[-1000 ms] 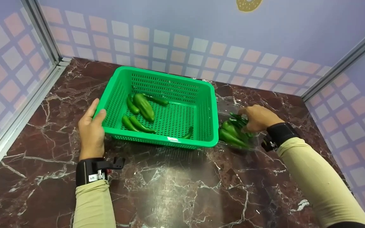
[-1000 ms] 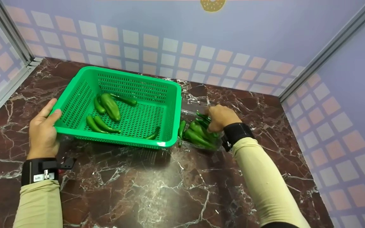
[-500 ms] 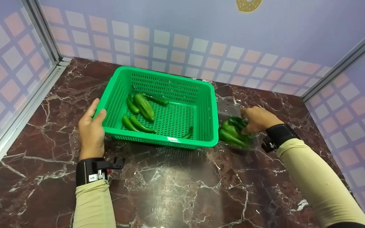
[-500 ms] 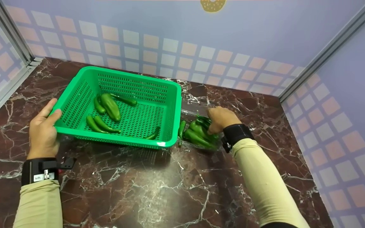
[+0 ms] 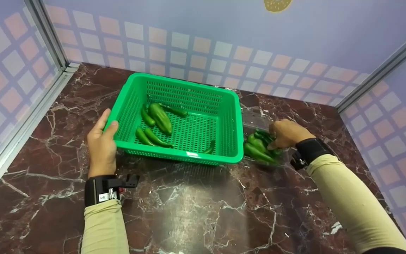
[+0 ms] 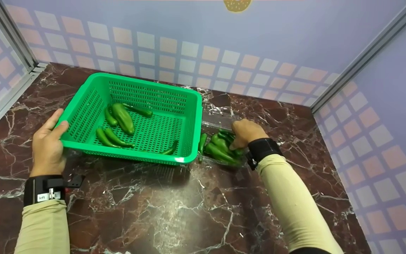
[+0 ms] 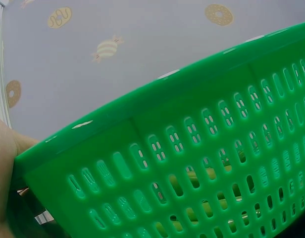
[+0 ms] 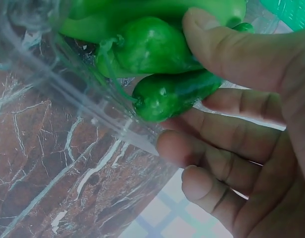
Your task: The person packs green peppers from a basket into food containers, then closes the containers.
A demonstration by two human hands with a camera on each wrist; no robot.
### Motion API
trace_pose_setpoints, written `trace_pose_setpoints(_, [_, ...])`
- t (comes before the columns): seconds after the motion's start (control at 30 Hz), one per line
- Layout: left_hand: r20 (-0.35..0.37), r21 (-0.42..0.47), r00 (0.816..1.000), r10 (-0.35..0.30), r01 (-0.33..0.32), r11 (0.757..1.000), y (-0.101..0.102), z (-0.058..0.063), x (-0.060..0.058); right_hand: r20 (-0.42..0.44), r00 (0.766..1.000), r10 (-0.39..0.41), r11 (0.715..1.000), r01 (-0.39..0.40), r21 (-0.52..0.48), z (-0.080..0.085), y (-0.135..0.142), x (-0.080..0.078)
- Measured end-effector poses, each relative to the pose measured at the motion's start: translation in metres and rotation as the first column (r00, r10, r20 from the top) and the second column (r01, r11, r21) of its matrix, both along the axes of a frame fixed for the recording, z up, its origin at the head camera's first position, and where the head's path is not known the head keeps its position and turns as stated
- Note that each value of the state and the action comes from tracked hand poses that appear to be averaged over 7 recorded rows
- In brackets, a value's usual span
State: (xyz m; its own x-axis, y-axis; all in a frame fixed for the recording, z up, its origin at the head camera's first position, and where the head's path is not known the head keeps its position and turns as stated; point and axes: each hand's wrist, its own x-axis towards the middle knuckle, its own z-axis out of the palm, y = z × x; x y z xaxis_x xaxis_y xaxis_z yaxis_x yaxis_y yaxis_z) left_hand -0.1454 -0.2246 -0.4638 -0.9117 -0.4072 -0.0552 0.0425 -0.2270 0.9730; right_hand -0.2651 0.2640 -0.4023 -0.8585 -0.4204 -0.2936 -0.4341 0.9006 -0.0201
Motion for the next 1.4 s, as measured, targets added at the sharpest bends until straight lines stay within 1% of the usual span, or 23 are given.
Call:
trace_pose_setpoints(0.23, [0.006, -0.002, 1.0, 0.0, 0.0, 1.0, -0.001, -0.001, -0.001, -0.03, 0.999, -0.017, 0.999, 0.017, -0.028, 0.003, 0.002, 0.001])
trace_pose_setpoints(0.6, [0.012, 0.003, 1.0, 0.0, 0.0, 1.0, 0.0, 0.0, -0.002, -0.117, 0.993, 0.023, 0.989, -0.039, -0.141, -0.007, -0.003, 0.004])
trace_pose_setpoints(0.73, [0.004, 0.009, 1.0, -0.005, 0.005, 1.0, 0.001, 0.0, -0.001, -0.152, 0.988, 0.03, 0.986, -0.054, -0.155, -0.01, -0.002, 0.005])
trace_pose_setpoints(0.8, [0.0, 0.009, 1.0, -0.007, 0.007, 1.0, 0.001, 0.001, -0.001, -0.151, 0.988, 0.022, 0.987, -0.046, -0.156, -0.011, -0.002, 0.006])
trace_pose_setpoints(1.03, [0.005, 0.006, 1.0, -0.009, 0.009, 1.0, 0.001, 0.0, -0.001, -0.092, 0.995, -0.033, 0.99, 0.02, -0.141, -0.012, -0.001, 0.006])
trace_pose_setpoints(1.17, [0.004, 0.009, 1.0, 0.001, -0.001, 1.0, 0.0, 0.0, -0.002, -0.109, 0.993, -0.033, 0.992, 0.019, -0.128, -0.013, -0.003, 0.005])
trace_pose_setpoints(1.27, [0.006, 0.009, 1.0, 0.009, -0.009, 1.0, 0.0, 0.0, -0.002, -0.13, 0.991, -0.031, 0.991, 0.013, -0.134, -0.015, -0.003, 0.005])
trace_pose_setpoints(1.4, [0.009, 0.009, 1.0, 0.012, -0.012, 1.0, 0.0, -0.001, -0.003, -0.145, 0.988, -0.046, 0.989, 0.024, -0.149, -0.018, -0.002, 0.007])
